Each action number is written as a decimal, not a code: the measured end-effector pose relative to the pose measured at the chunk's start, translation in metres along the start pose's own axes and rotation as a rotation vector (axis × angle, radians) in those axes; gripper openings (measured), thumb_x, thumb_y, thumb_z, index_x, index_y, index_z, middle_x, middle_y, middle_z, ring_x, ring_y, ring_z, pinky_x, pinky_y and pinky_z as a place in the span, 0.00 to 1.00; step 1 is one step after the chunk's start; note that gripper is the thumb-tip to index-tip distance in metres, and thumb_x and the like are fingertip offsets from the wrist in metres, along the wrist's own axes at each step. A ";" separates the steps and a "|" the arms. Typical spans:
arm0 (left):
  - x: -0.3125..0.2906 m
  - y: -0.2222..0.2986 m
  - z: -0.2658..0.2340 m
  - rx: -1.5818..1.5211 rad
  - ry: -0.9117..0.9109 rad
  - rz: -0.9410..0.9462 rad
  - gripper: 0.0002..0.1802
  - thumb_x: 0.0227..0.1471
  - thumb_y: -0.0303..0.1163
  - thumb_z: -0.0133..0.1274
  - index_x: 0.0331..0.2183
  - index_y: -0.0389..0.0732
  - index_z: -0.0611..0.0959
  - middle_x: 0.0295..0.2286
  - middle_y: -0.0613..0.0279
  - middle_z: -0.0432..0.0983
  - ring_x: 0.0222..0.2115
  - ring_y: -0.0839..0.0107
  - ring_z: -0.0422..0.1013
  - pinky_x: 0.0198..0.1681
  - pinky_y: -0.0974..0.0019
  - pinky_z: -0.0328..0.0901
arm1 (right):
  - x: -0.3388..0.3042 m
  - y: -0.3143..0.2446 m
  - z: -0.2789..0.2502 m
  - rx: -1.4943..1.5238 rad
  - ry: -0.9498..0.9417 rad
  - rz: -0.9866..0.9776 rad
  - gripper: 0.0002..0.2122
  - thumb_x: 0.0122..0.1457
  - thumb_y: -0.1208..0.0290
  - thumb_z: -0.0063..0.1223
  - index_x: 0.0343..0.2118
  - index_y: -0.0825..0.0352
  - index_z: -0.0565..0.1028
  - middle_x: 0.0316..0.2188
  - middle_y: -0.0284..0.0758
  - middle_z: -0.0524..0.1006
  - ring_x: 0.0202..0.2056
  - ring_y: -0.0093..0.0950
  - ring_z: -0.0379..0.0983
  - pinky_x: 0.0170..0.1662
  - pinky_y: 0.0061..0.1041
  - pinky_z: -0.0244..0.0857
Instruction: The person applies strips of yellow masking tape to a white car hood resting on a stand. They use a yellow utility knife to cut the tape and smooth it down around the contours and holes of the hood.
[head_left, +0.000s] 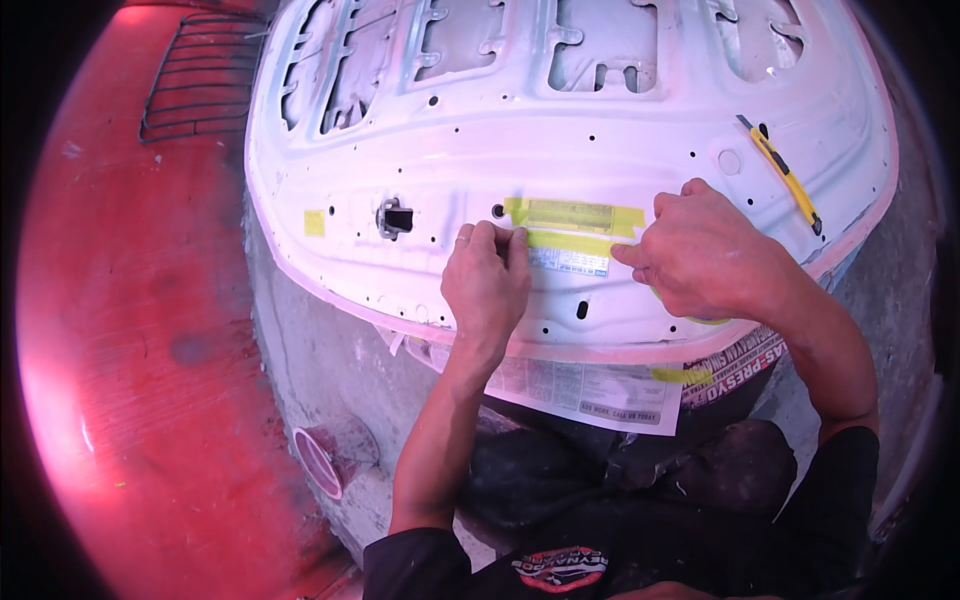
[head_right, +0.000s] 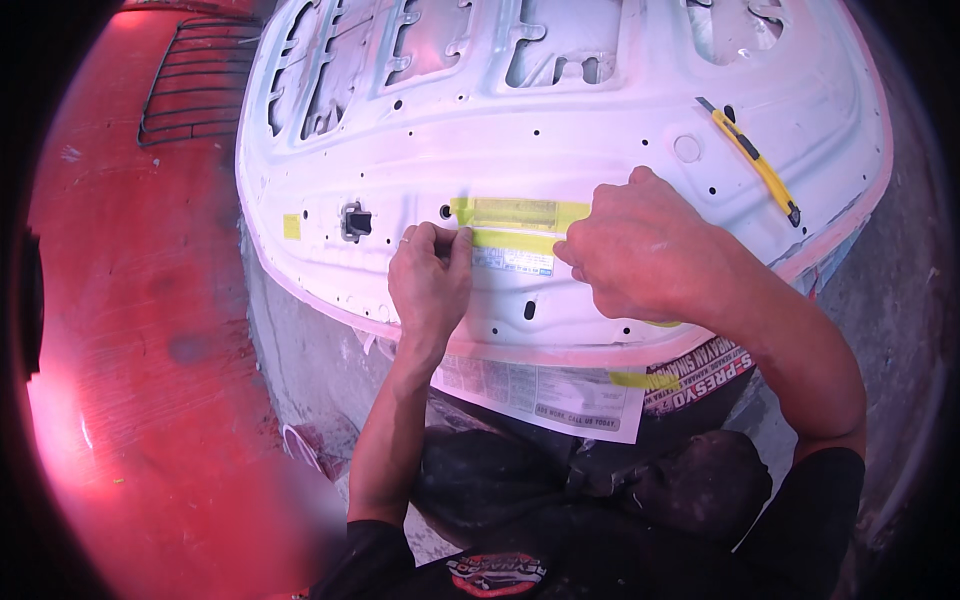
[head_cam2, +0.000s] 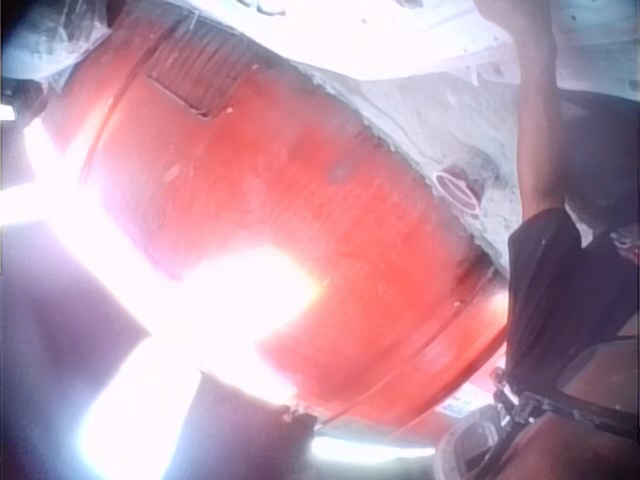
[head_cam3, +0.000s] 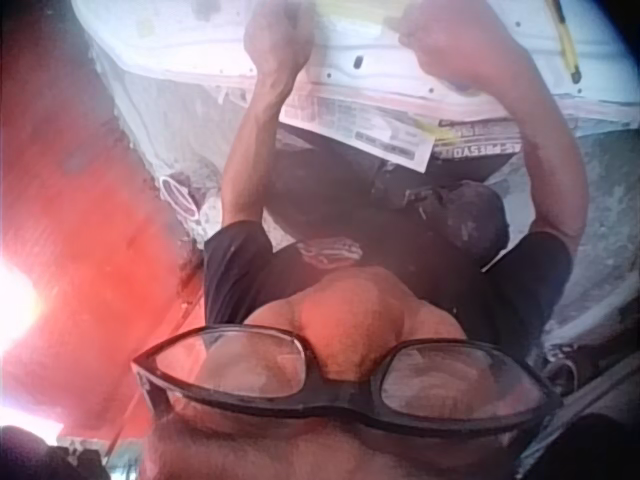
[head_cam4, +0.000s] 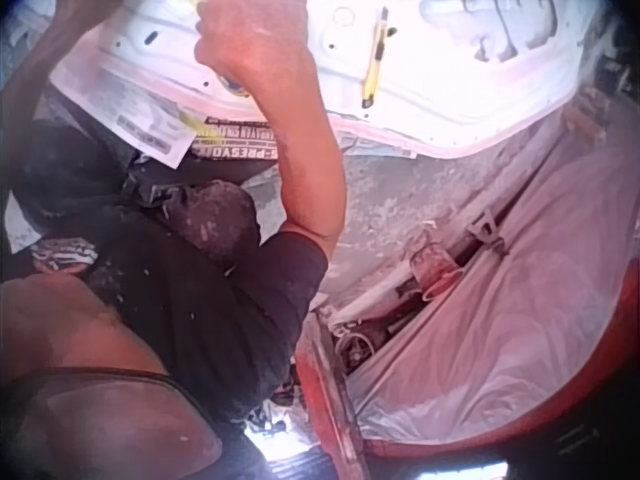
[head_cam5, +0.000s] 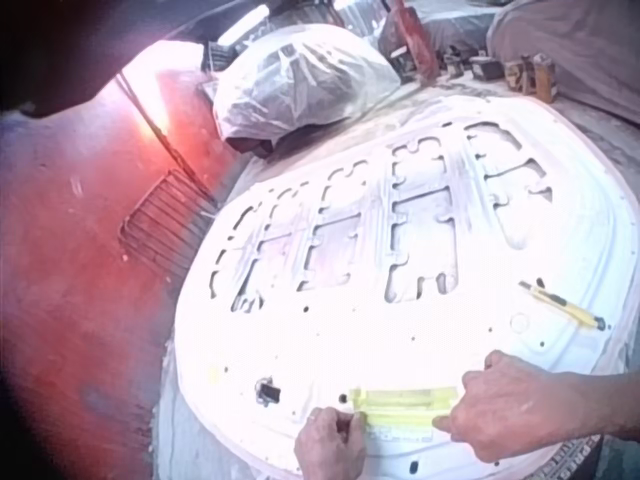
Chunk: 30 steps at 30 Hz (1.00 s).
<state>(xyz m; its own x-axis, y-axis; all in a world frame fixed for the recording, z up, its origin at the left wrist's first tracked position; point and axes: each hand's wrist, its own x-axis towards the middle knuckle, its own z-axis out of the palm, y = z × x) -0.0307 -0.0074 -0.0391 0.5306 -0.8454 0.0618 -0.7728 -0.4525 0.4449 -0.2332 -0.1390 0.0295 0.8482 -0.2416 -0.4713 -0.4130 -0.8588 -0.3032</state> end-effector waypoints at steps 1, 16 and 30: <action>0.000 0.001 0.000 0.014 -0.002 -0.001 0.12 0.55 0.36 0.59 0.27 0.38 0.78 0.26 0.58 0.74 0.24 0.60 0.73 0.28 0.56 0.66 | 0.000 0.001 0.000 0.003 0.008 -0.006 0.12 0.60 0.67 0.54 0.45 0.58 0.82 0.22 0.33 0.78 0.34 0.32 0.72 0.44 0.32 0.60; 0.006 0.005 -0.006 -0.007 -0.129 -0.139 0.15 0.55 0.39 0.59 0.27 0.37 0.78 0.27 0.55 0.77 0.26 0.60 0.76 0.30 0.57 0.68 | 0.002 0.006 0.002 0.032 -0.009 -0.018 0.12 0.61 0.67 0.51 0.45 0.58 0.82 0.21 0.33 0.77 0.34 0.31 0.71 0.45 0.34 0.58; 0.007 0.002 -0.005 -0.021 -0.133 -0.122 0.15 0.56 0.39 0.59 0.26 0.37 0.78 0.25 0.54 0.77 0.25 0.59 0.76 0.29 0.57 0.67 | 0.006 0.001 -0.006 0.022 -0.100 0.031 0.13 0.63 0.67 0.49 0.47 0.57 0.81 0.22 0.32 0.77 0.35 0.29 0.72 0.46 0.33 0.58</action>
<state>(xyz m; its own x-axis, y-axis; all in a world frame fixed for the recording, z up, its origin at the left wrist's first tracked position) -0.0270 -0.0124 -0.0330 0.5682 -0.8153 -0.1117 -0.6974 -0.5492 0.4605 -0.2266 -0.1445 0.0315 0.7978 -0.2210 -0.5610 -0.4469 -0.8413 -0.3042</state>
